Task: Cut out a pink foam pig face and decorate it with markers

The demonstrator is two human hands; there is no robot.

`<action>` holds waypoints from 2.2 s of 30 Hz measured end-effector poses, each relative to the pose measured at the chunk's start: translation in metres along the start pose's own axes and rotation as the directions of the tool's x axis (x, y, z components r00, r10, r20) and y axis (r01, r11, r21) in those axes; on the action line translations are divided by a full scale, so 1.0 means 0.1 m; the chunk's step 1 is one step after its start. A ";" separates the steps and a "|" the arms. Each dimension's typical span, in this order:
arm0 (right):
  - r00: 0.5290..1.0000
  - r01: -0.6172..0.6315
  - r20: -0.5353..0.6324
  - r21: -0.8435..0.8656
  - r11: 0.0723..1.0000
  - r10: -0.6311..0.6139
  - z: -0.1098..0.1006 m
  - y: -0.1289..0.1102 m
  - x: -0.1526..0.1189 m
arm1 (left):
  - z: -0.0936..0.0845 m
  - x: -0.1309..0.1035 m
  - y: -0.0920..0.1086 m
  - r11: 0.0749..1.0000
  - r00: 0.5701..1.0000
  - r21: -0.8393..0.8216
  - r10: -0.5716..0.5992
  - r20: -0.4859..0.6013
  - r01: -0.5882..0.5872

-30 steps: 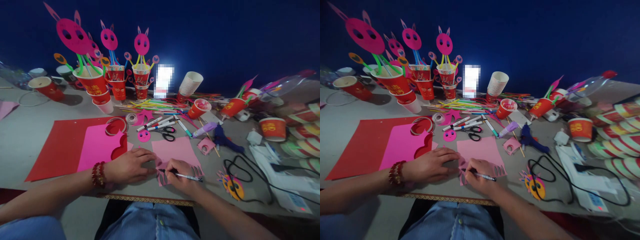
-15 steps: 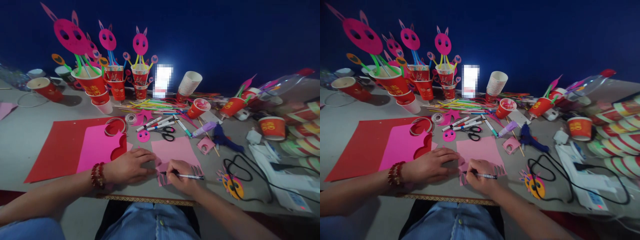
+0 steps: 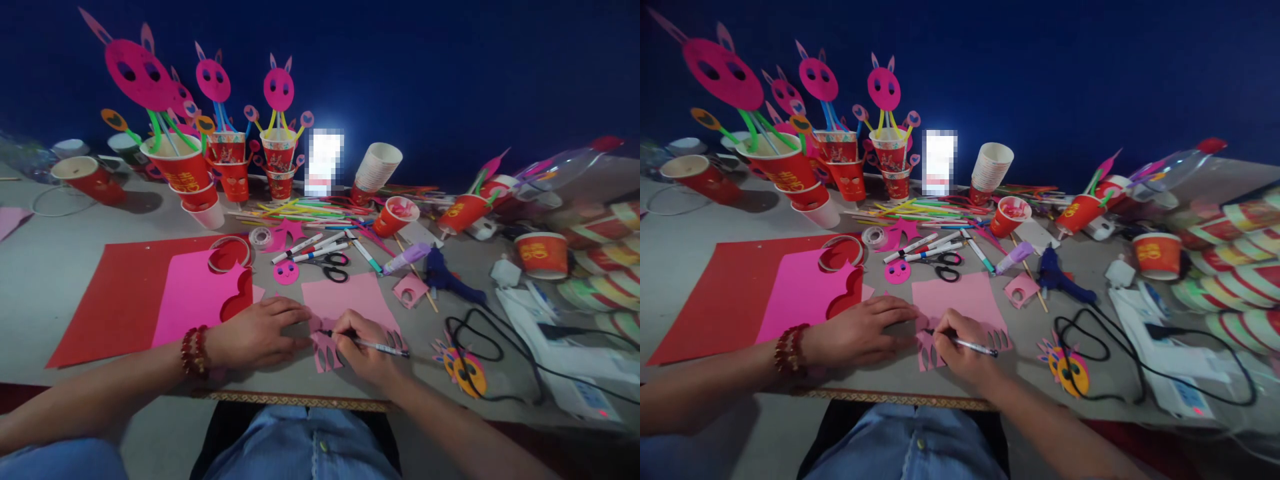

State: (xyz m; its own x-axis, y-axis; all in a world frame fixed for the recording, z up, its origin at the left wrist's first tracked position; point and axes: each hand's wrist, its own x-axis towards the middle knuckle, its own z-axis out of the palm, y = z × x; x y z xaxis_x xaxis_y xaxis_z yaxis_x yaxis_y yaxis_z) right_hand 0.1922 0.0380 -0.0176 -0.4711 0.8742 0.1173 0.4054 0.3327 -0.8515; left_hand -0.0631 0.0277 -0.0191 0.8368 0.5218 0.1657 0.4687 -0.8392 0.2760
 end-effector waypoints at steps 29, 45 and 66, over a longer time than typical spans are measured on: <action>0.996 0.078 0.051 -0.058 0.995 -0.075 0.04 0.05 -0.01 | 0.00 -0.01 0.00 1.000 1.000 -0.020 0.002 -0.018 -0.002; 1.000 0.013 0.007 -0.062 0.998 -0.012 0.03 0.00 0.01 | 0.01 -0.01 0.00 1.000 1.000 -0.011 -0.001 0.005 0.001; 0.998 0.049 0.043 -0.048 0.998 -0.047 0.03 0.00 0.02 | -0.01 0.00 0.00 1.000 1.000 -0.004 -0.009 0.030 0.009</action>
State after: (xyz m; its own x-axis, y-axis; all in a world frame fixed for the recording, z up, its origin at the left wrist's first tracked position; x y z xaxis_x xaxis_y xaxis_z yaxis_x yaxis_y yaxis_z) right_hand 0.1890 0.0388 -0.0187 -0.5227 0.8417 0.1352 0.4193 0.3919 -0.8189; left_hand -0.0634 0.0275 -0.0182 0.8407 0.5246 0.1346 0.4752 -0.8337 0.2812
